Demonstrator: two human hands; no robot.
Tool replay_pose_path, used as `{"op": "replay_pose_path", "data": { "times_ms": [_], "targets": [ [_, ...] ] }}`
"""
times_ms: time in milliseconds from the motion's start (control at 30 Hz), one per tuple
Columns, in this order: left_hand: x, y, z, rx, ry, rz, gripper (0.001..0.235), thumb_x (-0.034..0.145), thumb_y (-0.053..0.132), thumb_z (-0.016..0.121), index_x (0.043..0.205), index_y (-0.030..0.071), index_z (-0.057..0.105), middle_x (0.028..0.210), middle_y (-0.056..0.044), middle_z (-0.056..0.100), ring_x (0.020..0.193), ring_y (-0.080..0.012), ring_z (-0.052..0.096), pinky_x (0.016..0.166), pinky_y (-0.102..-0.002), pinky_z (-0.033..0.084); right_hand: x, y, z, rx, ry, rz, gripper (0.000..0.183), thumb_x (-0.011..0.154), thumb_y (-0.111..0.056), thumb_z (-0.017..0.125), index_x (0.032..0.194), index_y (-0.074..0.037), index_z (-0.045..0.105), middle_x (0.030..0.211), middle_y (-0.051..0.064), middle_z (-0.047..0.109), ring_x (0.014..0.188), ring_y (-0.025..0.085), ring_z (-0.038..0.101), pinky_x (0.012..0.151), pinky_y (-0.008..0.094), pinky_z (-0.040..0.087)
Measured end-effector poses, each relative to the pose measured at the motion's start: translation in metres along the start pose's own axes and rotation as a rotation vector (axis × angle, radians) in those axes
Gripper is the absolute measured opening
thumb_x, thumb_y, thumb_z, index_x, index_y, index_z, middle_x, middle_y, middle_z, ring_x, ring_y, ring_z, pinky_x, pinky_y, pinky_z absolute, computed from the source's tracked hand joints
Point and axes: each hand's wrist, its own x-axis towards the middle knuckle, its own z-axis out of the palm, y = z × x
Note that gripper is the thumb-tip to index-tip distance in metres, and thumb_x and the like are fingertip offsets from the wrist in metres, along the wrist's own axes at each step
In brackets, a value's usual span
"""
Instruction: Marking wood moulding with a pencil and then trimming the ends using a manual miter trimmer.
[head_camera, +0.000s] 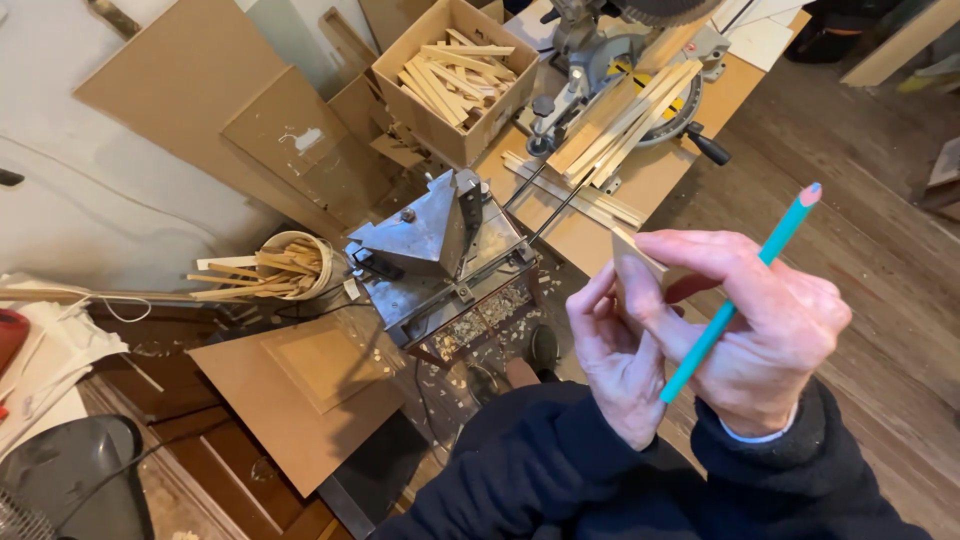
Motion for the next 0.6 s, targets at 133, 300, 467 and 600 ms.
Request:
{"op": "replay_pose_path", "data": {
  "times_ms": [133,300,467,600],
  "targets": [
    [0.0,0.002,0.002,0.035,-0.007,0.005,0.056,0.1,0.005,0.072,0.147,0.003,0.042,0.133,-0.009,0.056,0.121,-0.0162,0.057,0.105,-0.031,0.05,0.002,0.001,0.0,-0.005,0.01,-0.013,0.024,0.086,-0.002,0.085,0.106,-0.001,0.071,0.102,0.012,0.075,0.076,0.016,0.074,0.065,0.022,0.055],
    [0.012,0.004,-0.012,0.166,-0.047,0.071,0.049,0.103,0.006,0.072,0.142,0.006,0.042,0.13,-0.008,0.054,0.12,-0.0153,0.056,0.107,-0.03,0.047,0.021,-0.006,-0.003,0.013,-0.061,-0.03,0.034,0.081,-0.008,0.088,0.109,0.001,0.07,0.102,0.013,0.075,0.078,0.019,0.074,0.068,0.027,0.057],
    [0.074,0.078,0.001,-0.026,0.062,-0.031,0.053,0.1,0.021,0.072,0.141,0.01,0.041,0.112,-0.007,0.058,0.095,-0.0169,0.056,0.085,-0.034,0.049,-0.005,0.044,-0.021,0.2,-0.189,0.128,0.044,0.08,-0.016,0.083,0.119,-0.002,0.069,0.113,0.012,0.075,0.099,0.022,0.075,0.087,0.03,0.061],
    [0.098,0.107,0.006,-0.135,0.055,0.031,0.054,0.104,0.026,0.07,0.146,0.013,0.039,0.109,-0.002,0.055,0.092,-0.0125,0.052,0.083,-0.033,0.046,-0.027,0.051,-0.009,0.255,-0.305,0.143,0.045,0.08,-0.021,0.083,0.119,-0.003,0.07,0.119,0.013,0.075,0.106,0.024,0.075,0.094,0.032,0.06]
  ]
}}
